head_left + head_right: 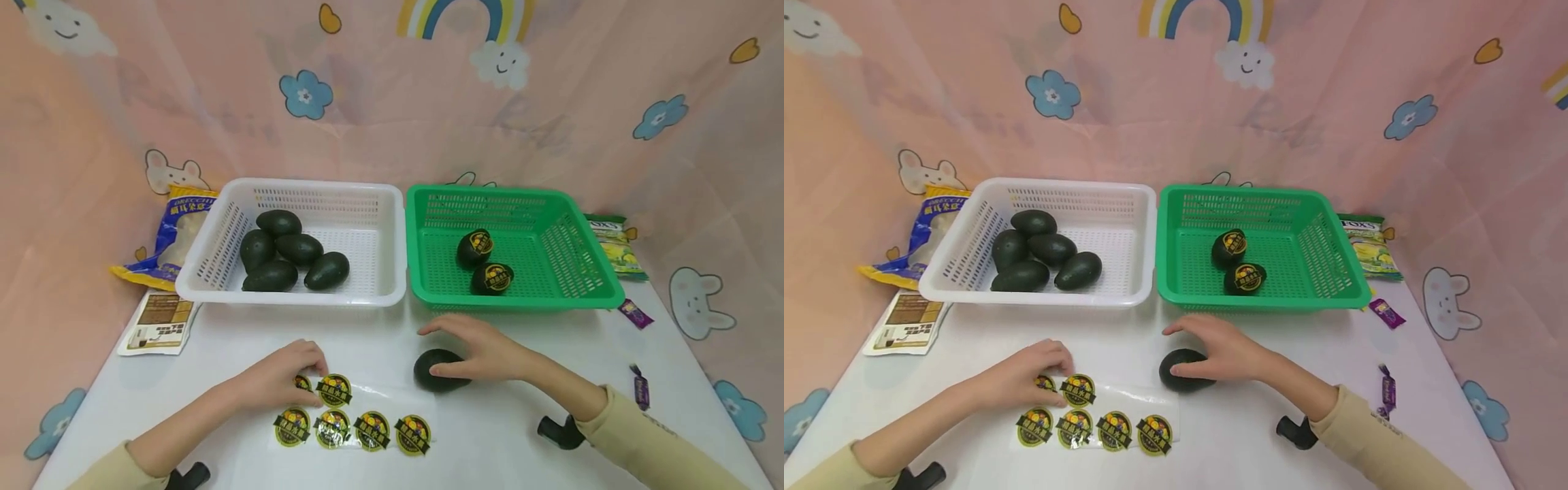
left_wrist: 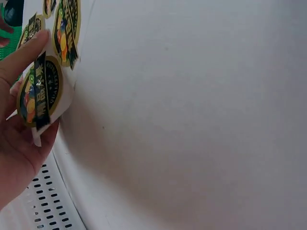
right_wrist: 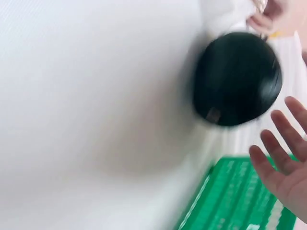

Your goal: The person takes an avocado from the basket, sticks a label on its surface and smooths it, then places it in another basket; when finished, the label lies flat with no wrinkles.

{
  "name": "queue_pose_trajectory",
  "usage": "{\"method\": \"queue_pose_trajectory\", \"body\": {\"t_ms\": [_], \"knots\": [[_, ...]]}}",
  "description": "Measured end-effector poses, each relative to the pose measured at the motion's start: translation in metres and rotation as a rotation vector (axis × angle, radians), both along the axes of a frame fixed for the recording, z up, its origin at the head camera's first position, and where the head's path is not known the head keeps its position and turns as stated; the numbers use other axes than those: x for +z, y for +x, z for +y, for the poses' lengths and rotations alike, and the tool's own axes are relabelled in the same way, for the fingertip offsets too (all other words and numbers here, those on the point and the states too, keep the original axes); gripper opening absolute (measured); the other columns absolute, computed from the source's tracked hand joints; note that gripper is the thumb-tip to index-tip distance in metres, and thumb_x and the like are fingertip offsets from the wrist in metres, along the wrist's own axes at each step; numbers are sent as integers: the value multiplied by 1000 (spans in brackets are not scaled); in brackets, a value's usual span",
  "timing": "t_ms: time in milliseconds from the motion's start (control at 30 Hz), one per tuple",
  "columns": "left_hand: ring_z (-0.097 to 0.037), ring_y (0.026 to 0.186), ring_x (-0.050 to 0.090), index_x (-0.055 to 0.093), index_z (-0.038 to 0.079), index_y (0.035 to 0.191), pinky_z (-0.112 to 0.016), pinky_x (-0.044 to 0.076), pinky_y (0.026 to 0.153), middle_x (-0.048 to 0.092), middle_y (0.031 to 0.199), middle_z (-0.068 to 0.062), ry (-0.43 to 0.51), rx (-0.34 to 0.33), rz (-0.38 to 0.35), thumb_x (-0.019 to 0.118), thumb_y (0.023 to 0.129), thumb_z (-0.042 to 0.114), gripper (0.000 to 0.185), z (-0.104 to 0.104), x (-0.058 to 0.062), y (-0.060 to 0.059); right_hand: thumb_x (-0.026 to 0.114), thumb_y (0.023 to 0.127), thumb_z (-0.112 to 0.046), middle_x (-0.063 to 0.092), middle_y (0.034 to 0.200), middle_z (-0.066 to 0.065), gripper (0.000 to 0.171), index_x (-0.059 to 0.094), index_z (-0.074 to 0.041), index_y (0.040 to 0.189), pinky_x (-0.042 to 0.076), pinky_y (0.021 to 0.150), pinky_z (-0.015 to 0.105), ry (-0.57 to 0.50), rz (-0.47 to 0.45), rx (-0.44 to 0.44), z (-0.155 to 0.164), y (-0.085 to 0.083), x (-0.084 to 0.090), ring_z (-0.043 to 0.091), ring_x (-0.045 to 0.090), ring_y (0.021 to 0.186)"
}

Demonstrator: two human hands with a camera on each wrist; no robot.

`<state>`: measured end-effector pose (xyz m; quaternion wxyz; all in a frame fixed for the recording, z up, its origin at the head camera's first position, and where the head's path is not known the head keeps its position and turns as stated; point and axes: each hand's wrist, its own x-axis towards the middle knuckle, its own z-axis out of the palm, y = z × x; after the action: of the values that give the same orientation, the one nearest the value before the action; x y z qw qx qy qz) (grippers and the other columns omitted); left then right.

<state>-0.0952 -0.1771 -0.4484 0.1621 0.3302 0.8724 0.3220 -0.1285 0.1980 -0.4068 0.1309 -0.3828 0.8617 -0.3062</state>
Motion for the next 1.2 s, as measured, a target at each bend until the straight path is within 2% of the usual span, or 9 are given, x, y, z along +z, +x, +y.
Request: {"method": "queue_pose_trajectory", "body": {"t_ms": [167,333,500,633,767,833,900,1067,1200], "knots": [[-4,84,60,70,24,95,-26,51,78,66,88,16,97,2,-210,81,79,37,23,15,7,-6,73,89,-30,65,108,-12,22,68,-24,109,47,92,33,-157,160,62,-26,12,1,7,57,106],[-7,82,63,73,21,95,-26,51,76,68,85,12,178,-10,-310,82,78,36,24,37,20,-9,77,85,-32,66,98,-15,16,70,-22,96,47,85,27,-197,251,68,-50,24,-3,5,56,98],[-11,84,66,74,18,98,-28,52,77,71,88,9,230,-23,-404,82,80,30,23,48,28,-11,78,85,-26,64,93,-17,11,67,-25,88,47,81,23,-271,274,71,-59,29,-2,4,54,94],[-9,83,65,73,16,99,-27,52,78,71,89,8,188,-39,-378,83,78,31,27,47,24,-10,74,88,-19,64,92,-15,11,65,-25,90,49,77,26,-348,178,28,-54,28,3,10,57,89],[-10,97,60,70,13,108,-30,50,86,68,105,5,97,-82,-156,80,79,43,43,47,14,-4,70,91,-18,61,89,-13,10,63,-24,89,50,71,28,-326,-11,-116,-39,22,10,15,55,85],[-12,104,58,69,14,112,-33,48,90,65,112,4,105,-51,-53,76,81,48,46,52,13,-1,70,91,-19,59,88,-13,10,63,-25,88,48,71,27,-265,-59,-154,-32,20,12,14,53,85],[-12,105,58,70,18,110,-35,48,91,65,112,6,156,23,-29,73,84,48,40,62,17,0,70,91,-19,58,86,-14,9,63,-25,87,47,71,27,-215,-76,-154,-28,18,14,14,52,84],[-10,81,61,75,23,87,-28,51,75,68,83,13,366,212,-177,74,87,35,12,92,38,-4,71,91,-24,59,86,-14,6,65,-25,88,46,71,29,-179,-86,-139,-22,18,16,15,53,84],[-11,79,59,75,17,82,-27,49,73,69,81,8,439,279,-289,76,86,27,11,109,41,-6,70,91,-24,62,90,-12,4,67,-22,93,47,73,28,-197,-124,-246,-12,19,15,14,53,85]]}}
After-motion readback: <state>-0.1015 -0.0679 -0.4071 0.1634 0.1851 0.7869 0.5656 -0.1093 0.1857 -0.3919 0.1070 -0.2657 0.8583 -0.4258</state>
